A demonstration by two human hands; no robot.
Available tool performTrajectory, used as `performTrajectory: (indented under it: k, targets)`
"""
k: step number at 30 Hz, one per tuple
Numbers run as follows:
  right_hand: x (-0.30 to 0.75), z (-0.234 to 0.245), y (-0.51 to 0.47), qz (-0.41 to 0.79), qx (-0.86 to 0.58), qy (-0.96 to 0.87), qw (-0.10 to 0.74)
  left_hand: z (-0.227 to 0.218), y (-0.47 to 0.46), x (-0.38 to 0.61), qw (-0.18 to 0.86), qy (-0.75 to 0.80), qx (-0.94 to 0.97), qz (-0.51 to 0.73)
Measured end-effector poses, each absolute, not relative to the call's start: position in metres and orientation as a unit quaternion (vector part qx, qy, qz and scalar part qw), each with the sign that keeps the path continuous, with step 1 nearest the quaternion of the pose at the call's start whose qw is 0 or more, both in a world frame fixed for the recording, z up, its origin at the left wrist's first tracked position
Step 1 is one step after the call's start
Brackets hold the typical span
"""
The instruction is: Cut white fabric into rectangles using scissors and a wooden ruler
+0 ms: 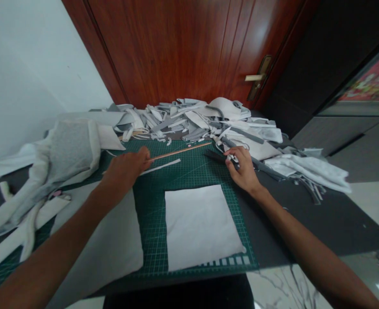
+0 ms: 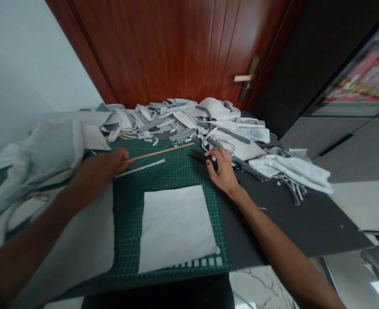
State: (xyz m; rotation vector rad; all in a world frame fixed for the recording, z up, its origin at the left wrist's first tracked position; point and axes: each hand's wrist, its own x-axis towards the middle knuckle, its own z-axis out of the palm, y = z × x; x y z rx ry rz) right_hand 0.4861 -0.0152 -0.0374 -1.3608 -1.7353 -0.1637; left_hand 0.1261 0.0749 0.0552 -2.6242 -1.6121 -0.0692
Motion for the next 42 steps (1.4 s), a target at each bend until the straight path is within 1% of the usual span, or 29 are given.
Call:
performTrajectory:
  k: [2,4,6,7,9,11,13,17,20,23,28,35,39,42]
  targets:
    - [0.484,-0.032,-0.019,-0.068,-0.535,-0.7,0.468,0.069,0.073,0.114,-0.012,-0.517,-0.855,-0.048]
    - [0.479,-0.024,-0.026,-0.083,-0.515,-0.7,0.488,0.072,0.068,0.106,-0.06,-0.498,-0.863,-0.062]
    - [0.473,-0.015,-0.035,-0.111,-0.495,-0.705,0.496,0.062,0.059,0.105,-0.106,-0.462,-0.879,-0.039]
    - [0.47,-0.01,-0.04,-0.12,-0.489,-0.716,0.484,0.053,0.053,0.108,-0.127,-0.441,-0.889,-0.017]
    - [0.463,-0.001,-0.049,-0.104,-0.483,-0.761,0.42,0.028,0.04,0.119,-0.148,-0.383,-0.912,0.018]
    - [0.459,0.002,-0.054,-0.045,-0.47,-0.817,0.332,0.003,0.03,0.135,-0.153,-0.323,-0.934,0.011]
    - [0.458,-0.003,-0.054,0.019,-0.446,-0.855,0.266,-0.016,0.026,0.149,-0.16,-0.291,-0.943,-0.017]
    - [0.466,-0.021,-0.044,0.069,-0.416,-0.882,0.211,-0.031,0.036,0.165,-0.112,-0.277,-0.952,-0.067]
    - [0.472,-0.03,-0.038,0.077,-0.416,-0.887,0.186,-0.033,0.047,0.166,-0.13,-0.26,-0.952,-0.091]
    - [0.472,-0.033,-0.037,0.098,-0.427,-0.878,0.192,-0.037,0.052,0.164,-0.165,-0.221,-0.955,-0.109]
    - [0.473,-0.034,-0.037,0.122,-0.43,-0.87,0.206,-0.043,0.054,0.158,-0.185,-0.169,-0.958,-0.138]
    - [0.481,-0.036,-0.036,0.204,-0.442,-0.851,0.199,-0.042,0.066,0.144,-0.283,-0.145,-0.94,-0.125]
    - [0.482,-0.036,-0.033,0.224,-0.423,-0.849,0.223,-0.04,0.069,0.138,-0.315,-0.14,-0.931,-0.118]
    - [0.484,-0.04,-0.029,0.22,-0.408,-0.854,0.238,-0.038,0.071,0.136,-0.321,-0.13,-0.932,-0.105]
